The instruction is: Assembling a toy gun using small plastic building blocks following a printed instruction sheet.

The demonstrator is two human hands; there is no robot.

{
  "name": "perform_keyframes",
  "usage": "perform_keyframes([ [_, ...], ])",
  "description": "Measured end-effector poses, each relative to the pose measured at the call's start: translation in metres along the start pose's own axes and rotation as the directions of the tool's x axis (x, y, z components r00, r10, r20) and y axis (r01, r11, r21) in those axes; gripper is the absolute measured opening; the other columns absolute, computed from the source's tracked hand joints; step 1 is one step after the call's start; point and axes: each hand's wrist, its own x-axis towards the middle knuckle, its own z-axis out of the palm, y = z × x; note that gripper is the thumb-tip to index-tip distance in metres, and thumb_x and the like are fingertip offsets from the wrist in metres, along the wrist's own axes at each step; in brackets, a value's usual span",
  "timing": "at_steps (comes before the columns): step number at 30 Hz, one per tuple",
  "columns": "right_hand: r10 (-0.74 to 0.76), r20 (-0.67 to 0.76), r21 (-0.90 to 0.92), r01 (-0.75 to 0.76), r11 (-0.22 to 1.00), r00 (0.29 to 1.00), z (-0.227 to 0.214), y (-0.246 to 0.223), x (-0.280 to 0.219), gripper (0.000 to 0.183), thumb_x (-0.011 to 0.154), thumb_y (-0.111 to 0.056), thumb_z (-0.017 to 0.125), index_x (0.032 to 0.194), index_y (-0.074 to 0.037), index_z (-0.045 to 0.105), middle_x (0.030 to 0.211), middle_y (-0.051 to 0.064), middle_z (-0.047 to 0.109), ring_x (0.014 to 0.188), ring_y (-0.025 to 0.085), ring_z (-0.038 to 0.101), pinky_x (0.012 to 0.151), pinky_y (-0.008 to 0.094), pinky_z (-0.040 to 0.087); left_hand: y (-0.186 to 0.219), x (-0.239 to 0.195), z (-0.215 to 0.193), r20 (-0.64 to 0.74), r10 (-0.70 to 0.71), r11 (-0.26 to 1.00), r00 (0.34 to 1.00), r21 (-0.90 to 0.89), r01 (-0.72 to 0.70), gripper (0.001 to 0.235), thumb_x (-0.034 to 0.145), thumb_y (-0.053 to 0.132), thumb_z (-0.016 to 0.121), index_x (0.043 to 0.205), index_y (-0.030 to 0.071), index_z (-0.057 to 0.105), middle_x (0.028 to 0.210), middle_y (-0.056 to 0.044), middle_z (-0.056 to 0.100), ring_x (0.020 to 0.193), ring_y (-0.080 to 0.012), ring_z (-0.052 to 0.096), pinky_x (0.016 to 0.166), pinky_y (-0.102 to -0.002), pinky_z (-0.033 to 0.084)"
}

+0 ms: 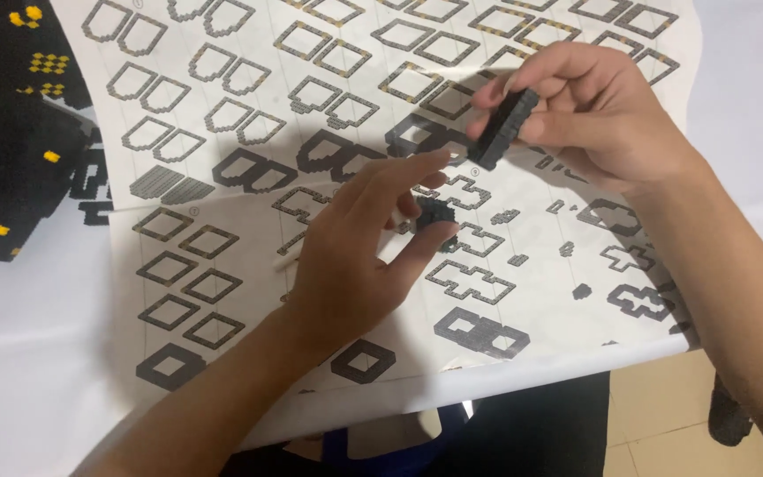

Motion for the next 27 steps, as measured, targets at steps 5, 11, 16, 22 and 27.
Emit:
perform_keyframes([
  [5,0.001,0.046,0.013,-0.001,1.0,0.999,0.01,0.001,0.004,0.025,0.092,0.001,0.056,0.116,-0.007,0.057,0.121,0.015,0.061,0.113,0.03,0.066,0.109,0.052,0.057,0.001,-0.003,0.002,-0.033,0.029,1.0,0.999,-0.006,-0.029,0.046,0.09,0.002,0.075,0.126,0.011,0.048,0.111,-0.004,0.062,0.083,-0.0127,0.061,0.069,-0.024,0.055],
  [11,0.13,-0.142,-0.118,-0.147,0.982,0.981,0.025,-0.003,0.005,0.026,0.082,0.0,0.065,0.108,0.001,0.062,0.1,0.015,0.068,0.086,0.02,0.07,0.08,0.028,0.063,0.005,0.001,0.001,-0.013,-0.066,0.994,0.998,-0.09,0.065,0.045,0.089,0.007,0.073,0.126,0.013,0.047,0.109,-0.004,0.066,0.089,-0.0139,0.066,0.075,-0.025,0.058],
  [16,0.159,-0.316,-0.282,-0.253,0.926,0.935,0.033,-0.004,0.004,0.021,0.077,-0.003,0.074,0.097,-0.004,0.066,0.076,0.008,0.068,0.067,0.013,0.069,0.074,0.023,0.062,-0.001,0.001,0.001,0.022,-0.118,0.978,0.993,-0.171,0.12,0.047,0.09,0.01,0.072,0.129,0.017,0.046,0.107,-0.003,0.067,0.089,-0.0131,0.067,0.078,-0.025,0.06],
  [22,0.117,-0.339,-0.244,-0.207,0.947,0.933,0.04,-0.007,0.005,0.022,0.077,-0.001,0.074,0.098,-0.002,0.065,0.076,0.01,0.067,0.069,0.014,0.068,0.072,0.024,0.062,0.001,0.001,0.002,0.02,-0.14,0.98,0.99,-0.14,0.142,0.05,0.088,0.013,0.075,0.128,0.018,0.046,0.111,-0.003,0.064,0.089,-0.0124,0.066,0.077,-0.024,0.059],
  [27,0.212,-0.413,-0.28,-0.345,0.896,0.886,0.055,-0.017,0.009,0.017,0.074,-0.001,0.076,0.087,0.001,0.066,0.073,0.013,0.069,0.063,0.016,0.069,0.065,0.022,0.062,-0.006,-0.003,0.007,-0.02,-0.033,0.998,0.999,-0.046,0.032,0.065,0.094,0.023,0.078,0.142,0.02,0.034,0.111,-0.003,0.07,0.09,-0.0117,0.07,0.078,-0.023,0.062],
])
